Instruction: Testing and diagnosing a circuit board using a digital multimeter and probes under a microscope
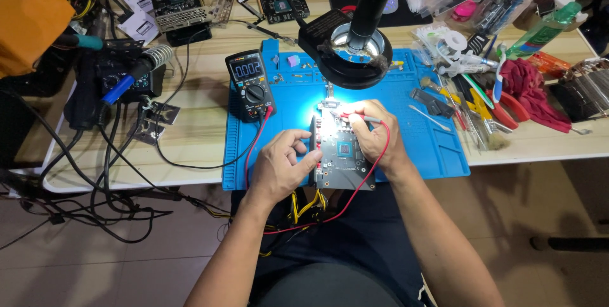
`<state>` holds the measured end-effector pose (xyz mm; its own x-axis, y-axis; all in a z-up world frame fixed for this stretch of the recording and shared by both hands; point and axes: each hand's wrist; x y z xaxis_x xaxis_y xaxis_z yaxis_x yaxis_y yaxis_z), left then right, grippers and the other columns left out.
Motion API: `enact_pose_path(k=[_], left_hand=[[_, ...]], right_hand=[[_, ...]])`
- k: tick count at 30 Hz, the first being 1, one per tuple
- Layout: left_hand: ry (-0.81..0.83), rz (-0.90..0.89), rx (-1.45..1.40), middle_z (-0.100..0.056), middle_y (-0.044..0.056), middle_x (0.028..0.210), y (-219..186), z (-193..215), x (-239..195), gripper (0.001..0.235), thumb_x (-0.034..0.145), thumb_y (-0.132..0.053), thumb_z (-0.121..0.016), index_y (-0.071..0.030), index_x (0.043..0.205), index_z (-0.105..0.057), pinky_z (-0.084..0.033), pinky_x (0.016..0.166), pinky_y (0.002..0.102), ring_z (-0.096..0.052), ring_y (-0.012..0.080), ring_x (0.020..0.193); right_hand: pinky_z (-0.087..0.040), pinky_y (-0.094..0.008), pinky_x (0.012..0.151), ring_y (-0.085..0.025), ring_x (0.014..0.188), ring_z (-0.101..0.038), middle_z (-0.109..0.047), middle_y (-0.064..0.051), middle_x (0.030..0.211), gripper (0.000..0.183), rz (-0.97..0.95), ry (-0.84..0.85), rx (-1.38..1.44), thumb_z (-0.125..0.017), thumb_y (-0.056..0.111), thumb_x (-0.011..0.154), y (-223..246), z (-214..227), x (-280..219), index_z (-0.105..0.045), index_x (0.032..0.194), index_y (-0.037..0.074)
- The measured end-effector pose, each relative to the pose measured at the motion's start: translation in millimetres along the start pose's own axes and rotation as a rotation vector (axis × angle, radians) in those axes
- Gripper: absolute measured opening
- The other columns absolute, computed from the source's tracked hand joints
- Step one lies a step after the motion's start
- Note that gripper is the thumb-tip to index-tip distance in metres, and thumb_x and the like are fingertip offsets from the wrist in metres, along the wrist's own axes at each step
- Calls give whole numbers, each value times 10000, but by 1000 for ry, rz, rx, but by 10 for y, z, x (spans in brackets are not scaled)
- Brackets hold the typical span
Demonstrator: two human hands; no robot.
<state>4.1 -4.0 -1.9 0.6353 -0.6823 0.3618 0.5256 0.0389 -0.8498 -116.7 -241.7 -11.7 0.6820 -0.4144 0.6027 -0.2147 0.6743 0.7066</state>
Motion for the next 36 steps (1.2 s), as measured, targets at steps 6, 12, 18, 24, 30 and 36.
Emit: enact_pose_path(k=[6,12,18,24,30,36], left_hand=[[14,5,-4,-758,123,907,0,10,-4,501,905,-434,-891,-74,1239,-787,-560,594,343,-679,226,602],[15,12,1,-760,115,910,-11,9,-9,504,901,-443,-893,-76,1231,-789,-564,597,344,-688,223,611],[14,8,-7,-757,112,905,-11,12,-3,505,904,-442,-890,-79,1241,-789,-560,590,338,-682,218,605],[9,8,-6,-757,120,904,-30,16,-12,506,907,-442,-886,-74,1241,-788,-563,592,349,-685,225,604],[5,1,-4,-756,122,900,-31,14,-13,496,900,-433,-892,-74,1228,-791,-562,589,351,-687,235,611],[2,6,-10,-753,111,893,-27,13,-8,487,903,-429,-891,-78,1225,-792,-556,581,343,-677,218,602]], right_hand=[[-596,-490,931,-426,1006,-751,-733,-215,1021,68,-6,17,-20,-732,72,1036,4,18,3,-706,1025,10],[-594,-487,922,-420,997,-751,-729,-215,1015,67,-3,9,-20,-733,66,1036,-14,12,-4,-706,1015,9],[-592,-479,926,-415,987,-749,-726,-209,1010,72,4,11,-22,-732,78,1042,50,19,7,-706,1018,15],[-595,-488,918,-428,987,-749,-732,-213,1011,69,10,18,-23,-725,75,1051,151,25,40,-712,1027,12],[-590,-479,907,-418,963,-743,-729,-204,996,66,23,21,-20,-719,77,1059,129,25,35,-720,1029,18],[-587,-493,891,-424,951,-736,-721,-218,987,79,18,18,-16,-712,77,1061,138,24,33,-703,1021,9]])
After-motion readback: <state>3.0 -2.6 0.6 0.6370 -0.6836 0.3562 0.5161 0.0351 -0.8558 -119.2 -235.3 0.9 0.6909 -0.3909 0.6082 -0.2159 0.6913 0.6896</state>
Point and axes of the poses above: each hand's wrist, its own x-axis towards the middle knuckle, its own z-axis out of the back of the hand, y = z × x
